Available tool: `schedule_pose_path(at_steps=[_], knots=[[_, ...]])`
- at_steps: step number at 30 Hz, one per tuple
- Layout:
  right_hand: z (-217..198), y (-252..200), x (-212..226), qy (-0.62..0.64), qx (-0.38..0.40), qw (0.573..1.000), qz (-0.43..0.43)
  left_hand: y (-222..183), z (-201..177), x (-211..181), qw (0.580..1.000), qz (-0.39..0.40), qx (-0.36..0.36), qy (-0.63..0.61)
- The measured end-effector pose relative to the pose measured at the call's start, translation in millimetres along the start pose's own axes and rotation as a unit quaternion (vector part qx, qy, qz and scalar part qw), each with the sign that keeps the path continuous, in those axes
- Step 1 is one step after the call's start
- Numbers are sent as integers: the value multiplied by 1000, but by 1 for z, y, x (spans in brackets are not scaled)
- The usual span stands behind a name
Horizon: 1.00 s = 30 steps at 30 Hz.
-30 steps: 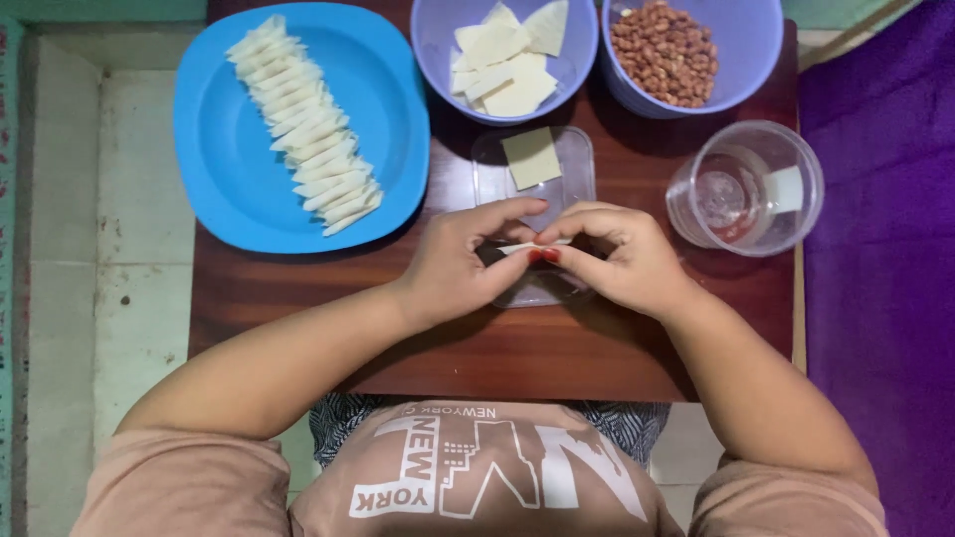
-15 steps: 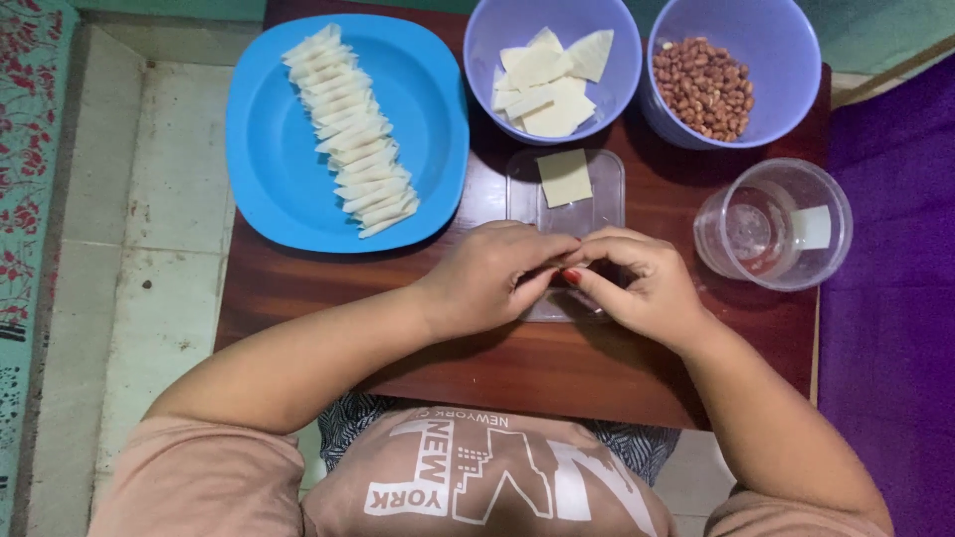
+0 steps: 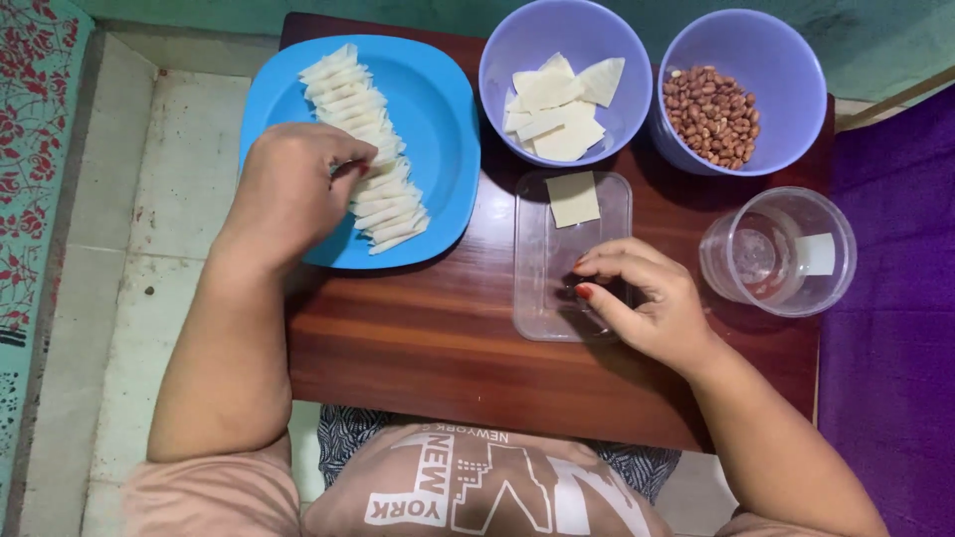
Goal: A person is manually assembling small nut parcels by placing a peanut on a square wrapper and folding it into a small roll, using water to seal the edges.
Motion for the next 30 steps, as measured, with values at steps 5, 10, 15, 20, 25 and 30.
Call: schedule_pose_path(at_steps=[5,10,15,20,25,30], knots=[[0,1,-1,-27,4,1000,0,5,-4,-2,998,53,-27,-3],[0,2,-5,-45,0,999,4,5,3,-3,998,53,-35,25],[0,2,-4,-51,-2,999,9,6,7,-4,997,67,-36,16],[0,3,-2,-61,-5,998,6,6,15,-5,997,62,-35,38],[0,2,-1,-71,-6,997,5,7,15,-7,996,60,-35,47],[-1,3,-1,-83,6,997,-3,6,14,-9,997,45,-16,67]])
Point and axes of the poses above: each hand's wrist, its own y-axis towards the middle knuckle, its own z-axis out of the palm, x = y × z, the point moved 1 cm from there along y, towards the middle knuckle, and after that the axes turned 1 degree about z, right-handed, at the moved point
